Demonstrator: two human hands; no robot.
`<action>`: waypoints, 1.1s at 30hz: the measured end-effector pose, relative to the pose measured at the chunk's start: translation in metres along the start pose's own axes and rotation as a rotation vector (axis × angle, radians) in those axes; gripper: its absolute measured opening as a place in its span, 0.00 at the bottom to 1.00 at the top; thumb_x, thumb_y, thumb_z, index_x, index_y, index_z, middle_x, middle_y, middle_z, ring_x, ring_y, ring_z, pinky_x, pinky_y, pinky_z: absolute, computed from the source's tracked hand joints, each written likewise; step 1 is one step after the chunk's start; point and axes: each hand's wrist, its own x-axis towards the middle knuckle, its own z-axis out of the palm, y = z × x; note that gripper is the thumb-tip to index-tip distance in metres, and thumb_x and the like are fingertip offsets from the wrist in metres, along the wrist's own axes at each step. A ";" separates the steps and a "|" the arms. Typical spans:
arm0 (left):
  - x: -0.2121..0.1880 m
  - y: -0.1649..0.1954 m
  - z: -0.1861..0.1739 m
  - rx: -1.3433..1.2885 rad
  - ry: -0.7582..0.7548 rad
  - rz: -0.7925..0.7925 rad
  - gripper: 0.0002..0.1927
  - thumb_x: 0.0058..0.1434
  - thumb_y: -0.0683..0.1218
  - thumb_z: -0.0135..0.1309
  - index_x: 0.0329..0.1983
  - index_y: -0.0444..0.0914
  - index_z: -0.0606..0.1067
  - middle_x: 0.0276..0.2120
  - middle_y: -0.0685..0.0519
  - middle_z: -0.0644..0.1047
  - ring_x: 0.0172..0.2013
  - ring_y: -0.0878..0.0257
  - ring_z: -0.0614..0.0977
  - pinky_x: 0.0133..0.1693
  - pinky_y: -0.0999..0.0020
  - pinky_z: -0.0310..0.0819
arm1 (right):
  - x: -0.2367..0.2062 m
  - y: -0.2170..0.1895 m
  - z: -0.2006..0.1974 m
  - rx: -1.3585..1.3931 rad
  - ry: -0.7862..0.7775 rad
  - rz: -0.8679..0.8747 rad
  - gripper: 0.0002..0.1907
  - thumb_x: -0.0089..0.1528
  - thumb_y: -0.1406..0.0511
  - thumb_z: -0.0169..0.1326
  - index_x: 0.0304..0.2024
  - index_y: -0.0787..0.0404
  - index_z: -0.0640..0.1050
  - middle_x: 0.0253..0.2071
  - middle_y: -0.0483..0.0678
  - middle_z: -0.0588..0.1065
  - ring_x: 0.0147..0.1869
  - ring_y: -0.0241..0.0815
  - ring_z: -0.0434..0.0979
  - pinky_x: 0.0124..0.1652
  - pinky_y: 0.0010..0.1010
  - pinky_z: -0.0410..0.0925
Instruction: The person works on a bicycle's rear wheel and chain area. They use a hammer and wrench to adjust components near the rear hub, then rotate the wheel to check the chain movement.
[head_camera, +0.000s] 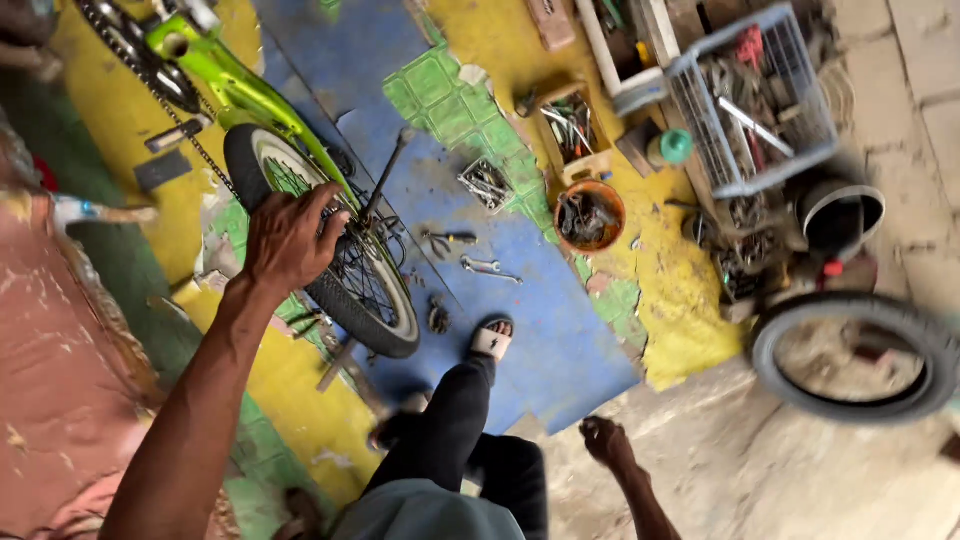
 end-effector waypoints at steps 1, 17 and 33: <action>0.000 -0.001 0.000 -0.004 0.001 -0.001 0.21 0.74 0.55 0.46 0.63 0.38 0.73 0.47 0.41 0.81 0.39 0.43 0.79 0.51 0.47 0.68 | 0.019 -0.002 -0.013 0.019 0.036 -0.035 0.13 0.61 0.59 0.60 0.43 0.60 0.84 0.36 0.57 0.84 0.36 0.49 0.85 0.37 0.37 0.76; -0.010 0.042 0.024 -0.061 0.513 -0.623 0.35 0.63 0.42 0.58 0.72 0.34 0.61 0.70 0.34 0.59 0.67 0.33 0.62 0.68 0.43 0.56 | 0.207 -0.025 -0.084 0.010 -0.331 -0.389 0.16 0.58 0.68 0.58 0.50 0.60 0.80 0.39 0.54 0.83 0.40 0.45 0.87 0.38 0.33 0.77; -0.014 0.030 0.040 -0.036 0.598 -0.639 0.33 0.61 0.40 0.59 0.69 0.35 0.62 0.68 0.37 0.65 0.64 0.36 0.69 0.65 0.49 0.65 | 0.344 -0.065 0.085 -0.037 -0.305 -0.784 0.09 0.63 0.67 0.54 0.45 0.55 0.82 0.27 0.52 0.80 0.26 0.45 0.82 0.27 0.37 0.72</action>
